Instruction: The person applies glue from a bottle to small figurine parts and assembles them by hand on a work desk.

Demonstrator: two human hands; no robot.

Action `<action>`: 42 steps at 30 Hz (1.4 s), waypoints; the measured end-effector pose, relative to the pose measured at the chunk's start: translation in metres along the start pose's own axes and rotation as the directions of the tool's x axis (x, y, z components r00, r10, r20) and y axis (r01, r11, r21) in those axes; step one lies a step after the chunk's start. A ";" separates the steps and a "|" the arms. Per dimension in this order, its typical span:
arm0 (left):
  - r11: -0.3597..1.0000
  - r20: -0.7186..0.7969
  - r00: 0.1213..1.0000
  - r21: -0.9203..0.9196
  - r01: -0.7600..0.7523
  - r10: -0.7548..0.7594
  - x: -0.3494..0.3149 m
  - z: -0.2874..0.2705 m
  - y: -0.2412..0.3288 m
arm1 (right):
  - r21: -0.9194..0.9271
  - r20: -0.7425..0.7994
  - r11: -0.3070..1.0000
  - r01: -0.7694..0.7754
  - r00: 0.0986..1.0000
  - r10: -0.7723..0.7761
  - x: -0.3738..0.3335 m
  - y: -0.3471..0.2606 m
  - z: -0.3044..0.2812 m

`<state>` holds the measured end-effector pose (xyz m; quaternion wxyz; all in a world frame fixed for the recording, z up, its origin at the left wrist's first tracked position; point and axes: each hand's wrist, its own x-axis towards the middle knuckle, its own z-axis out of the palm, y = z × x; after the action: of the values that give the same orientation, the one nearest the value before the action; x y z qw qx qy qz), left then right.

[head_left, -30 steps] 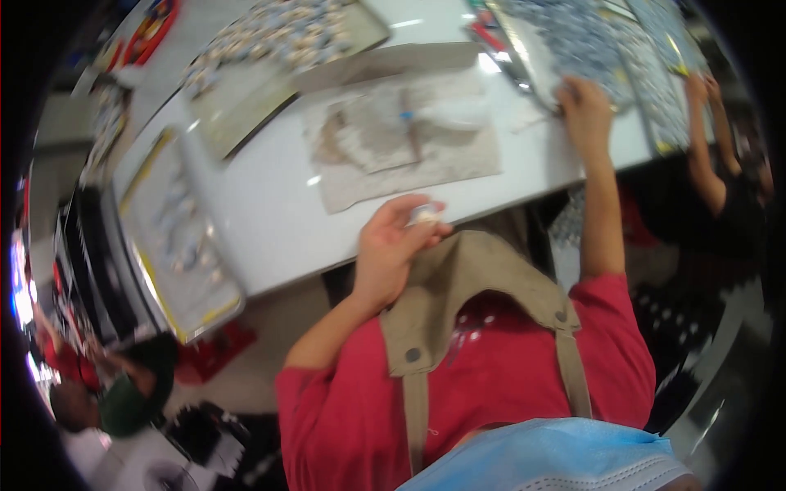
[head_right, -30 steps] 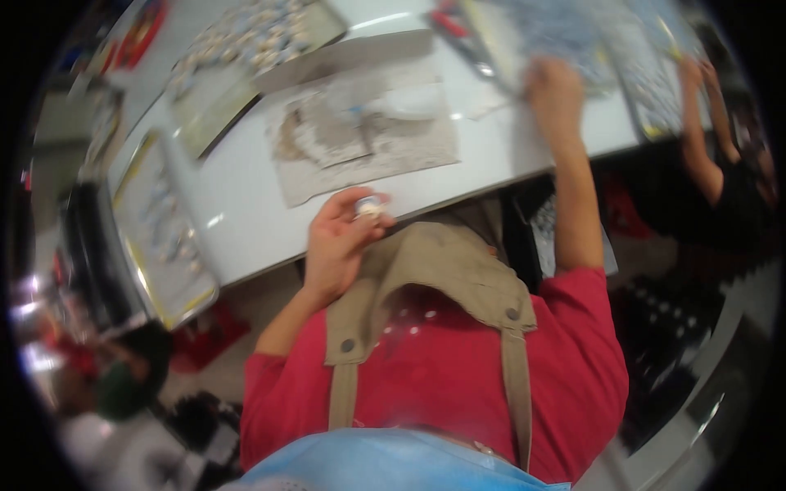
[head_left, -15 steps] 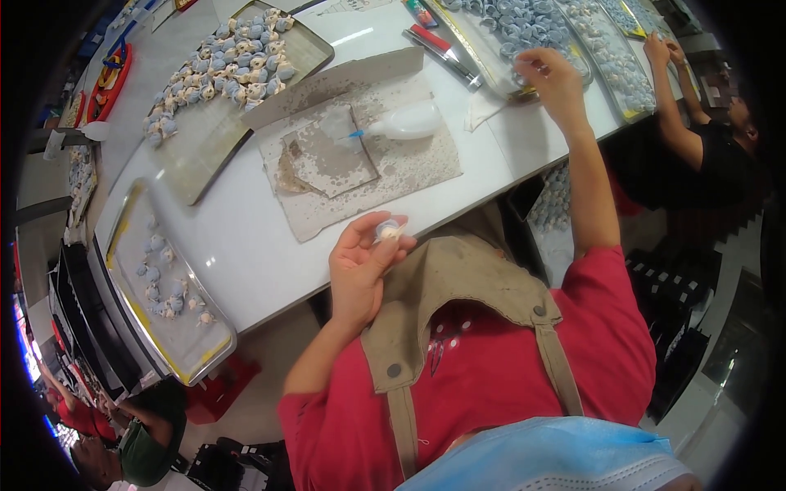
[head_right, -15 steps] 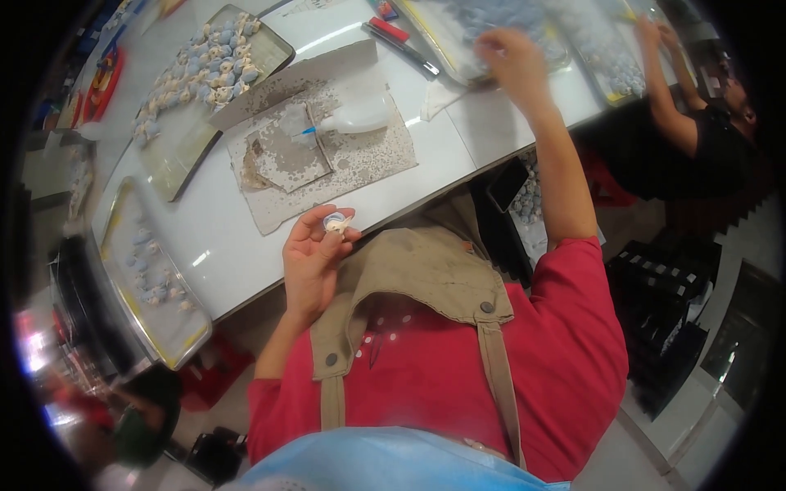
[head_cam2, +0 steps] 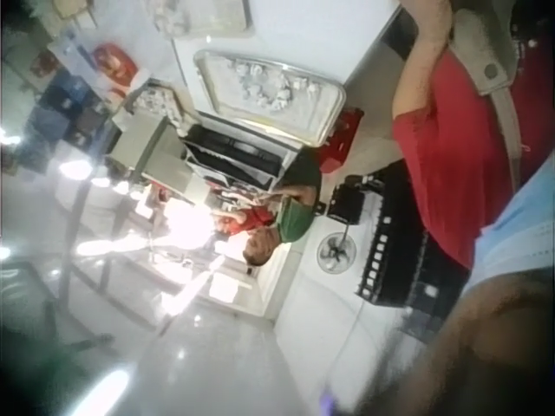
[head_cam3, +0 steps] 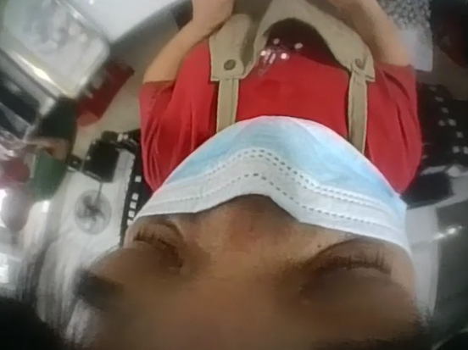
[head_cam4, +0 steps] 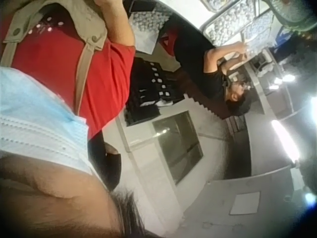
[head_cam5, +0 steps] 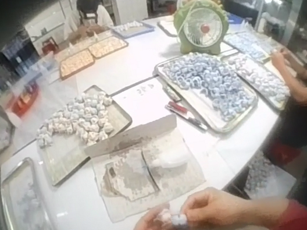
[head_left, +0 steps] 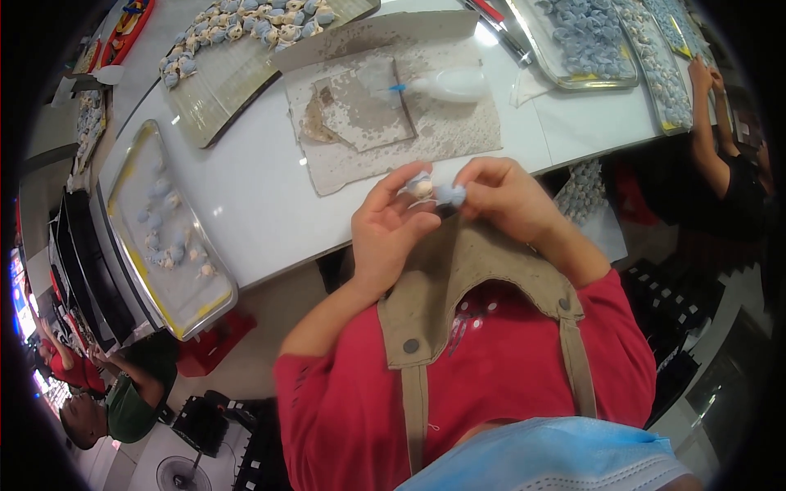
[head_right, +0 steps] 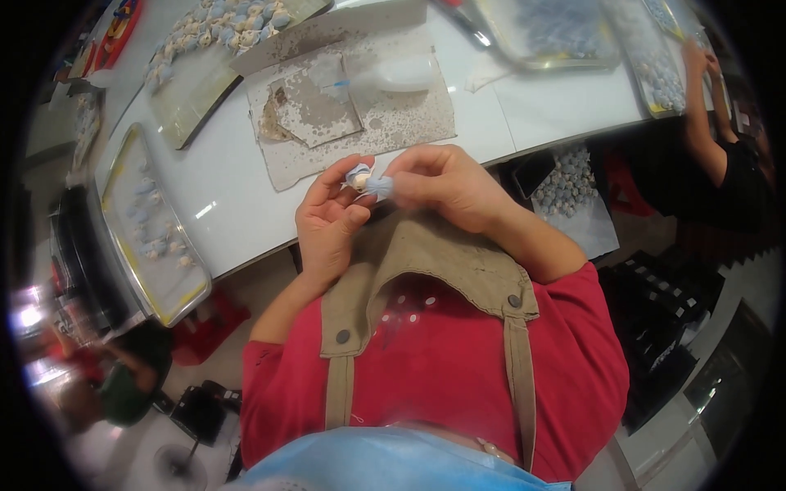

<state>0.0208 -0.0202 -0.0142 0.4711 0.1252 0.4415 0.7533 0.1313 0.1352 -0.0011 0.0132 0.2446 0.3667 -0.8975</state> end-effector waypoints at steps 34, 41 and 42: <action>0.888 -0.013 0.983 0.429 -0.162 0.185 -0.007 -0.007 0.003 | -0.753 0.294 0.372 0.543 0.783 -0.548 0.017 0.002 0.014; 0.933 0.096 0.940 0.128 -0.338 0.327 -0.012 0.005 0.013 | -0.748 0.367 0.413 0.520 0.842 -0.395 0.025 0.009 -0.020; 0.935 0.069 0.942 0.121 -0.334 0.328 -0.013 0.003 0.015 | -0.700 0.433 0.406 0.588 0.801 -0.413 0.037 0.011 -0.014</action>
<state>0.0203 -0.0318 0.0023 0.3388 0.2461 0.4514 0.7880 0.1072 0.1420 -0.0334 -0.1123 0.0016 0.7859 -0.6081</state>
